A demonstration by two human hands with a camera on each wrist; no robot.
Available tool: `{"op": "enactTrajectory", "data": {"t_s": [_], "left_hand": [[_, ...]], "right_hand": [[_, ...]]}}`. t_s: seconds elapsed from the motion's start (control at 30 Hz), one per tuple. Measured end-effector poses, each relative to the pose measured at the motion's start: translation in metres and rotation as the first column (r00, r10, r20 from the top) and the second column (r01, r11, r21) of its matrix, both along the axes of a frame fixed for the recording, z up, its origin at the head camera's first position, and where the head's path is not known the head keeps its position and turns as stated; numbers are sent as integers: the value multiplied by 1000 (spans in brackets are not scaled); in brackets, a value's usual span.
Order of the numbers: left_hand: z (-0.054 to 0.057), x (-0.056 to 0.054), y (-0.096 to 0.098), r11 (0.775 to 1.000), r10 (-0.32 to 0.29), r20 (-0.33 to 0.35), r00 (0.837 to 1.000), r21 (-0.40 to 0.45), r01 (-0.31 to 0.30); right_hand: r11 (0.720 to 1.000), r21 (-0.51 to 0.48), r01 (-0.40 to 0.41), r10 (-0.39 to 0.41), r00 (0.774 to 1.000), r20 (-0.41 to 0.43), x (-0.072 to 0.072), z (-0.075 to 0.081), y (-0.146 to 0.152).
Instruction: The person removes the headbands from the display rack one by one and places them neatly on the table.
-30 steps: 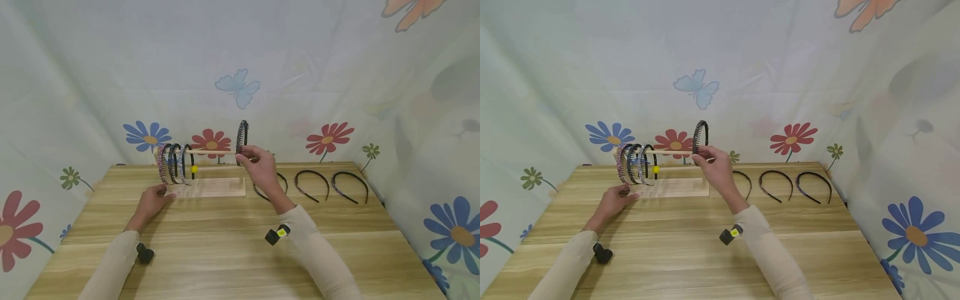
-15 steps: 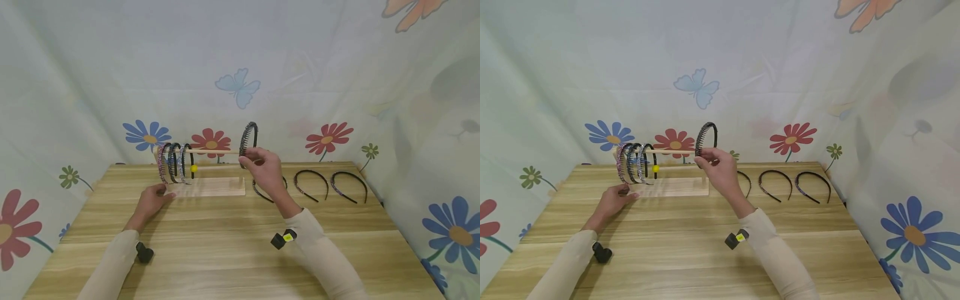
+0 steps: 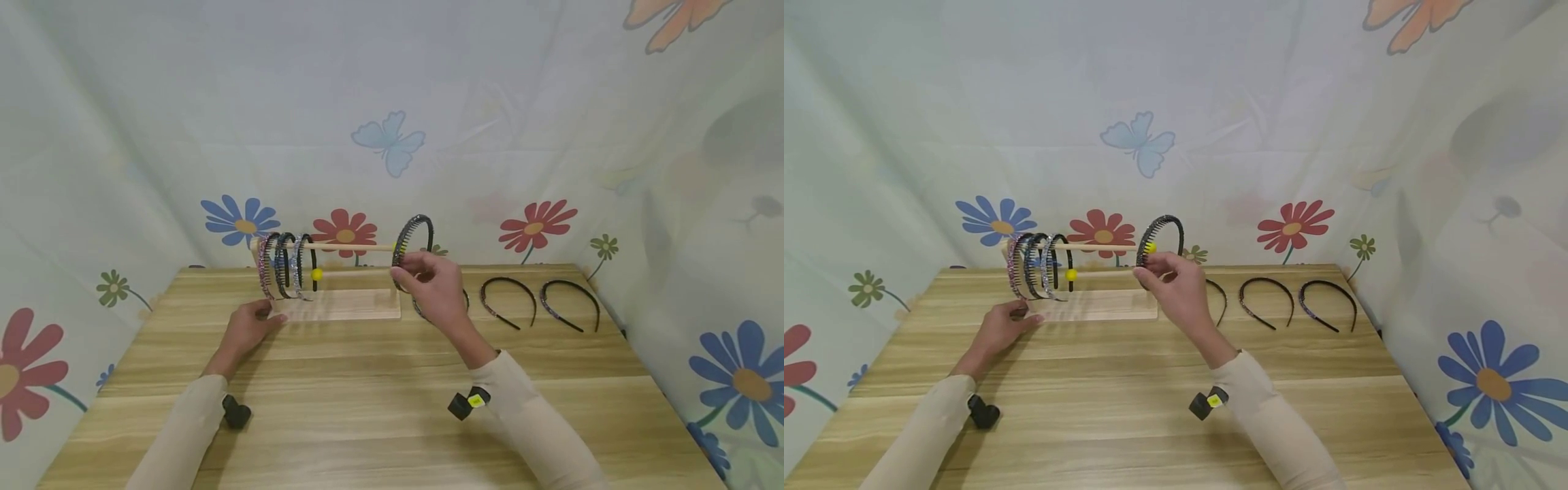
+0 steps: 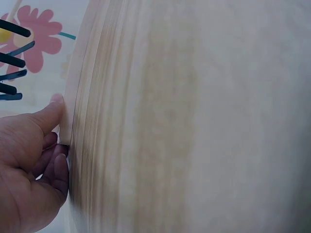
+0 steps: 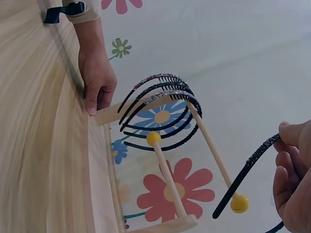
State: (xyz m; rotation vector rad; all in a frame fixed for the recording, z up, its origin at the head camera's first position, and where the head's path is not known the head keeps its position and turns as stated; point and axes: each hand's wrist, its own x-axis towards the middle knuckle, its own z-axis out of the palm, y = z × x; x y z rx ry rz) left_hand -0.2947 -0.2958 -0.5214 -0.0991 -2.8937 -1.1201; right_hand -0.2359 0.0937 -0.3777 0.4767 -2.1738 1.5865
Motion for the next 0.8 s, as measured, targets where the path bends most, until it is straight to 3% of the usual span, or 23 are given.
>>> {"op": "enactTrajectory", "data": {"t_s": [0.37, 0.8], "left_hand": [[3, 1, 1, 1000, -2, -5, 1000, -1, 2], [-2, 0, -2, 1000, -10, -13, 1000, 11, 10]], "right_hand": [[1000, 6, 1, -1, 997, 74, 11, -17, -9], [1000, -24, -20, 23, 992, 128, 20, -48, -22]]}}
